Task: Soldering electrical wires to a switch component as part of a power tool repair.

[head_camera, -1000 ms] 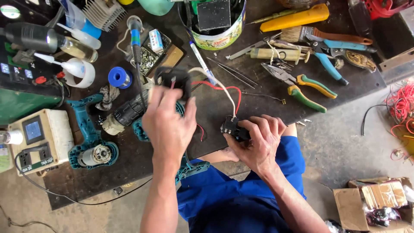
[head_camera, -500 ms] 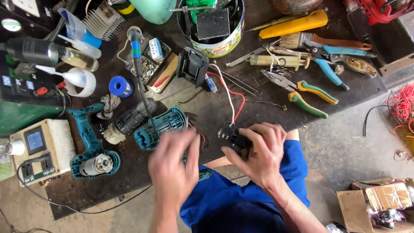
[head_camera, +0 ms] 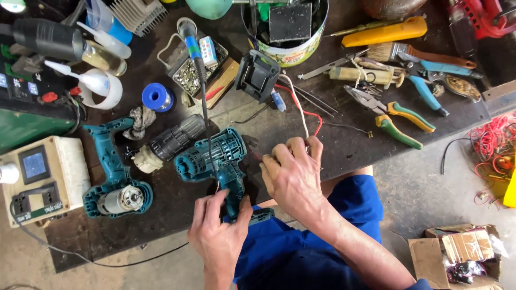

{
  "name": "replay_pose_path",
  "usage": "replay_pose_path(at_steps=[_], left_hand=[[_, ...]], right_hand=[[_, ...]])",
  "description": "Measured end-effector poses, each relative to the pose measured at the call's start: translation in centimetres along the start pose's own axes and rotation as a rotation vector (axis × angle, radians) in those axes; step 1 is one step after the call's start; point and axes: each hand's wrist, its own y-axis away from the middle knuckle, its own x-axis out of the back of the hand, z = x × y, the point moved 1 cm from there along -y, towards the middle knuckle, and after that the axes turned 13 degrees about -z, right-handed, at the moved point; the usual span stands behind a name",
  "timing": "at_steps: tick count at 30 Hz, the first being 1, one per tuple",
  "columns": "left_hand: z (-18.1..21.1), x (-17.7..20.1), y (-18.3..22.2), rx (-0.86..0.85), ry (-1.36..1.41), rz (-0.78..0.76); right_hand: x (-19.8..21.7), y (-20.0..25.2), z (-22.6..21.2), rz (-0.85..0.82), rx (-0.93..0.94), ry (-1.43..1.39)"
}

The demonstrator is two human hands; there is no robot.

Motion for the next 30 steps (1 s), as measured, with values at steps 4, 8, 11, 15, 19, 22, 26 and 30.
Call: replay_pose_path(at_steps=[4, 8, 11, 15, 19, 22, 26, 30], left_hand=[[-0.5, -0.5, 0.3, 0.001, 0.014, 0.040], [-0.7, -0.6, 0.9, -0.017, 0.063, 0.027], [-0.7, -0.7, 1.1, -0.028, 0.073, 0.020], [-0.7, -1.2, 2.1, -0.011, 0.048, 0.023], [0.2, -1.0, 3.4, 0.018, 0.067, 0.057], [0.2, -1.0, 4.6, 0.018, 0.077, 0.075], [0.1, -0.9, 5.9, 0.117, 0.085, 0.013], [0.2, -0.6, 6.6, 0.115, 0.195, -0.005]], right_hand=[[-0.5, -0.9, 0.7, 0.021, 0.019, 0.034], [-1.4, -3.0, 2.6, -0.005, 0.089, 0.076], [-2.1, -5.1, 3.6, 0.012, 0.161, 0.089], [-4.0, -7.0, 3.8, -0.034, 0.186, 0.202], [-4.3, -7.2, 3.8, -0.071, 0.187, 0.193], [-4.2, -7.1, 3.6, -0.054, 0.193, 0.175], [-3.8, -7.1, 2.9, -0.181, 0.150, 0.352], [-2.9, -6.9, 3.2, 0.011, 0.154, 0.333]])
